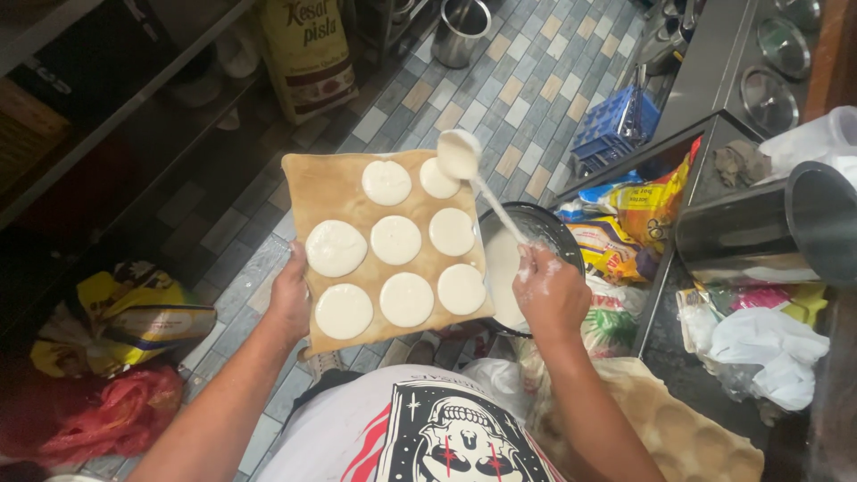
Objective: Pouring batter into idli molds, stacking the trays, and placing them in a steamer.
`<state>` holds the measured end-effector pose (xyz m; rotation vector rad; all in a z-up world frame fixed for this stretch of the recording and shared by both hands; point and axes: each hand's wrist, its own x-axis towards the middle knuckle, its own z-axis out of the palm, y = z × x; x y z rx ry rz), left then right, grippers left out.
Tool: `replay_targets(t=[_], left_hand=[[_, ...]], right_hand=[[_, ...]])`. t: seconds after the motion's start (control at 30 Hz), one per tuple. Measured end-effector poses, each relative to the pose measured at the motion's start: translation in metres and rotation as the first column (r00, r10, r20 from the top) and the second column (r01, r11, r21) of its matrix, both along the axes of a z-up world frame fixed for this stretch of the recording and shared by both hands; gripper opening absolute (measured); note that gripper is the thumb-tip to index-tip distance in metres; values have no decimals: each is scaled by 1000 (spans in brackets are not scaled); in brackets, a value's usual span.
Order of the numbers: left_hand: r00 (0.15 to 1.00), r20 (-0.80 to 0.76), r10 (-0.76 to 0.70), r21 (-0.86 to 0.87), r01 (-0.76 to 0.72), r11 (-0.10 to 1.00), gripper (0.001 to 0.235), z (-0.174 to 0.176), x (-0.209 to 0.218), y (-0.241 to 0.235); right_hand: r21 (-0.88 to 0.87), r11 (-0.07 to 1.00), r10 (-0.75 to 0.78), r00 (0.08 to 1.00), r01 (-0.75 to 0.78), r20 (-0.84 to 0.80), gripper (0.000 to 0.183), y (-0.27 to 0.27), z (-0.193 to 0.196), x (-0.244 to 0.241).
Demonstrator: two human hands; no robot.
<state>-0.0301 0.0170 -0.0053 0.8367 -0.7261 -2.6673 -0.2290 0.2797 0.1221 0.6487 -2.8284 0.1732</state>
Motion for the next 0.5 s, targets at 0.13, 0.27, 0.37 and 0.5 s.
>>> replay_targets(t=[0.13, 0.27, 0.37, 0.5], left_hand=[[1000, -4, -17, 26, 18, 1000, 72, 2, 0, 1], [999, -31, -28, 15, 29, 999, 72, 4, 0, 2], [999, -40, -35, 42, 36, 998, 74, 7, 1, 2], [998, -51, -31, 32, 32, 999, 74, 3, 8, -1]], right_hand=[[-340, 933, 23, 927, 114, 375, 22, 27, -24, -33], [-316, 608, 290, 167, 728, 942, 26, 40, 0, -50], [-258, 562, 392, 21, 786, 920, 27, 68, -7, -56], [-256, 496, 444, 11, 830, 896, 27, 112, -44, -58]])
